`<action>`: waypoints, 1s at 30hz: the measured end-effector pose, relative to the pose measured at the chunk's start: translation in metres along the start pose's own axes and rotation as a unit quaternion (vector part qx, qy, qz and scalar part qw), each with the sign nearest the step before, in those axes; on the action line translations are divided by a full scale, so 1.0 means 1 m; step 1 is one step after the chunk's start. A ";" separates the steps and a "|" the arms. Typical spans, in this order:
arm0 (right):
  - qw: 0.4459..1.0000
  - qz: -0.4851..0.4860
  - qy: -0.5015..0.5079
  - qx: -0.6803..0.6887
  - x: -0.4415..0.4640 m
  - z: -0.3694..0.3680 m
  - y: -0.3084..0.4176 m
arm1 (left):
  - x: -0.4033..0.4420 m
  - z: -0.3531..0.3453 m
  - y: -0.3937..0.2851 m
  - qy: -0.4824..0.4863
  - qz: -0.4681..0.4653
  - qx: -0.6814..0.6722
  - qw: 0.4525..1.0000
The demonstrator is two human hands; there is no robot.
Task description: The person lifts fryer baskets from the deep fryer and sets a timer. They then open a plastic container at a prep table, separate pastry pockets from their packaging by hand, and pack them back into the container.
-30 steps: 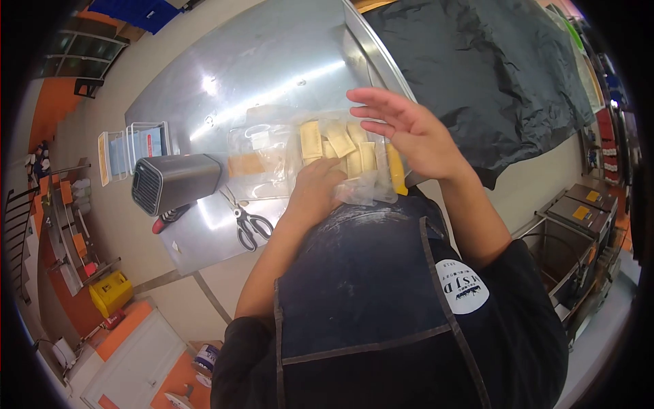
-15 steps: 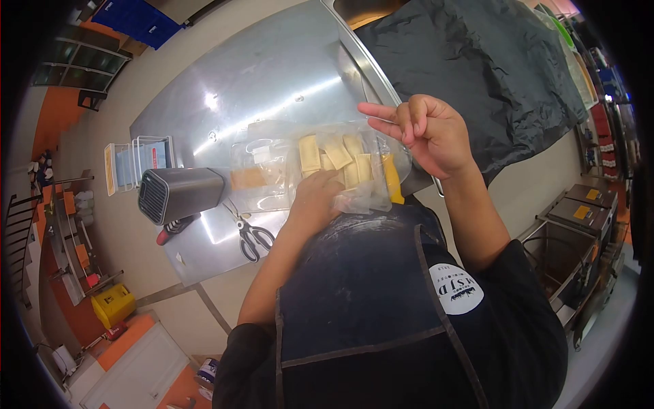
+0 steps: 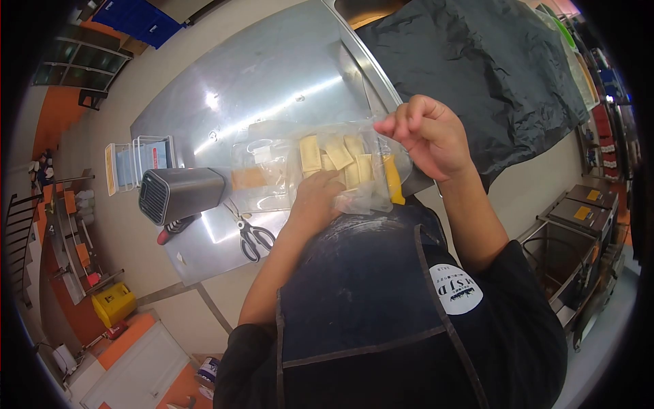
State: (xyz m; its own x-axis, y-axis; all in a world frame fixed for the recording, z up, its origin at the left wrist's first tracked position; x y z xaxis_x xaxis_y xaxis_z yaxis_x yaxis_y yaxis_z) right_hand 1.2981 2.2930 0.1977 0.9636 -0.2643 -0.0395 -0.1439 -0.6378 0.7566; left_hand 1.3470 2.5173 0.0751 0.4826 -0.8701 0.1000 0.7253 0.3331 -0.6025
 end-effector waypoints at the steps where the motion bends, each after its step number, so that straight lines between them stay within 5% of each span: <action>1: 1.000 0.003 -0.003 -0.008 0.000 -0.003 0.000 | 0.001 0.000 0.000 0.000 0.001 -0.001 1.000; 7: 0.991 0.018 0.009 -0.132 0.000 -0.005 -0.006 | 0.004 0.004 -0.001 0.015 0.013 -0.015 1.000; 10: 0.976 -0.047 -0.005 -0.211 -0.007 -0.011 -0.013 | 0.010 0.012 -0.001 0.019 0.063 -0.043 0.997; 16: 0.988 -0.113 -0.041 -0.095 -0.024 -0.010 -0.029 | 0.031 0.038 0.005 -0.066 0.133 -0.036 0.988; 28: 0.997 -0.047 -0.002 0.055 -0.053 0.010 -0.039 | 0.033 0.063 0.007 -0.151 0.136 -0.003 0.979; 30: 0.995 -0.054 -0.068 0.041 -0.057 0.008 -0.038 | 0.030 0.064 0.005 -0.154 0.140 -0.004 0.978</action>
State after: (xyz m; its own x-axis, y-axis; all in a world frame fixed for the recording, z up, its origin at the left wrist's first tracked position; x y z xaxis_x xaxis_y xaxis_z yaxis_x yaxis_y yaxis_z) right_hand 1.2464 2.3260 0.1661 0.9358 -0.2833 -0.2100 -0.0644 -0.7228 0.6880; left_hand 1.3964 2.5162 0.1260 0.7875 -0.5944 0.1627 0.5404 0.5391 -0.6460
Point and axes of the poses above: each hand's wrist, its own x-axis towards the middle knuckle, its own z-axis out of the back of the hand, y = z × x, the point moved 5 cm from there along x, towards the middle knuckle, and after that the axes turned 6 degrees about -y, right-handed, at the moved point
